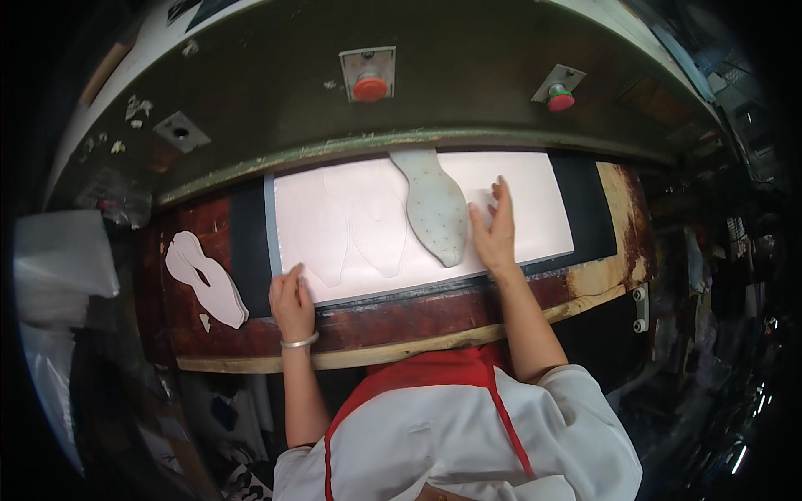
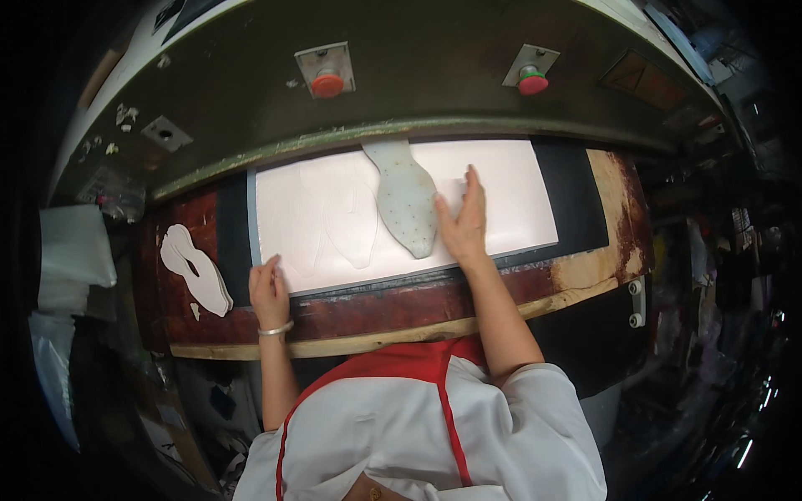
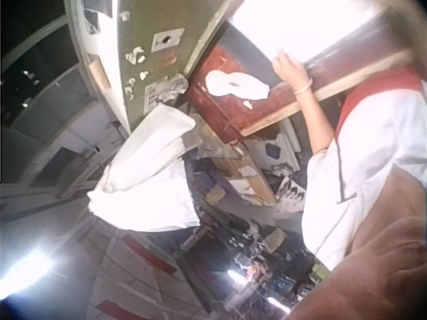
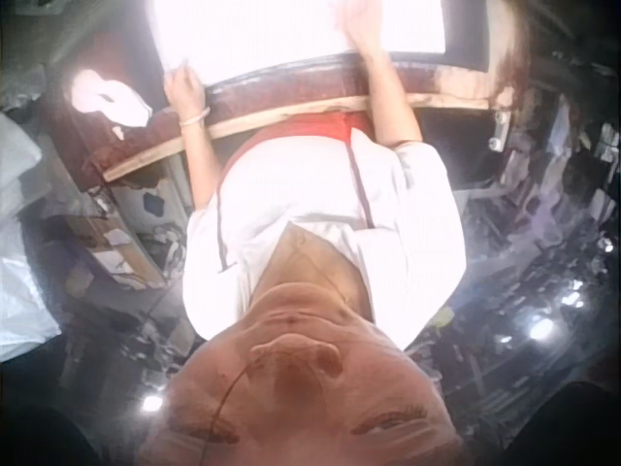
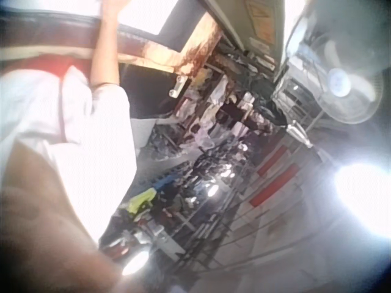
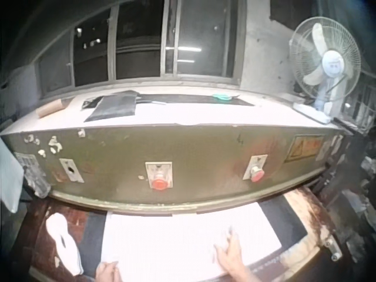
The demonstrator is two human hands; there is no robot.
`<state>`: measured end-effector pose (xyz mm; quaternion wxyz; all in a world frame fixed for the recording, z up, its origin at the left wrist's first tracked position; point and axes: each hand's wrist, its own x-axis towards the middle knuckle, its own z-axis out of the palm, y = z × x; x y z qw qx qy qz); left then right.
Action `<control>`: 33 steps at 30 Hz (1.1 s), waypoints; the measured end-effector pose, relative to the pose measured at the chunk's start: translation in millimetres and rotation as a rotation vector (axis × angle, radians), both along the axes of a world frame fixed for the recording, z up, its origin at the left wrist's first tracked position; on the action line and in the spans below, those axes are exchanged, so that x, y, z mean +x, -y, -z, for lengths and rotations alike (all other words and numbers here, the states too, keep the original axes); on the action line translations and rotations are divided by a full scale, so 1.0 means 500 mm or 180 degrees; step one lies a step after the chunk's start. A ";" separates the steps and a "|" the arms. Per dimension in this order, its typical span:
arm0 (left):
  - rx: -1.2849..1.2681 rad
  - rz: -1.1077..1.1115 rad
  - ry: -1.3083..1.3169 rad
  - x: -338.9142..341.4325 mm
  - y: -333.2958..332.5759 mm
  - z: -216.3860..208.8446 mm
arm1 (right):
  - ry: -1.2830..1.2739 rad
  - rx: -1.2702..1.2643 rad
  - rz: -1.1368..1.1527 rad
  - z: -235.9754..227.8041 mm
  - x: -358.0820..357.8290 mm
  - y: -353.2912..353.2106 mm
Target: The person places a sheet of material on a cutting machine, aligns a shoe-shaped template, and presses a button to cut the material. The person then removes the cut pieces and the template, stacks the cut pieces, and repeats the process with new sheets.
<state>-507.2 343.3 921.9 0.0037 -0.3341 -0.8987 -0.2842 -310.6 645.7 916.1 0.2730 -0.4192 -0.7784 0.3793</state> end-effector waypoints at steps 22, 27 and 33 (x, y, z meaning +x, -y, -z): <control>0.0062 -0.0477 -0.0017 -0.062 -0.158 -0.057 | 0.0143 0.0864 0.0605 -0.207 -0.054 -0.218; 0.0007 -0.0506 0.0049 -0.056 -0.146 -0.050 | 0.0497 0.0494 -0.0414 -0.149 0.062 -0.089; -0.0026 -0.0594 0.0124 0.001 -0.107 -0.051 | 0.0520 0.0399 -0.0589 -0.141 0.135 -0.051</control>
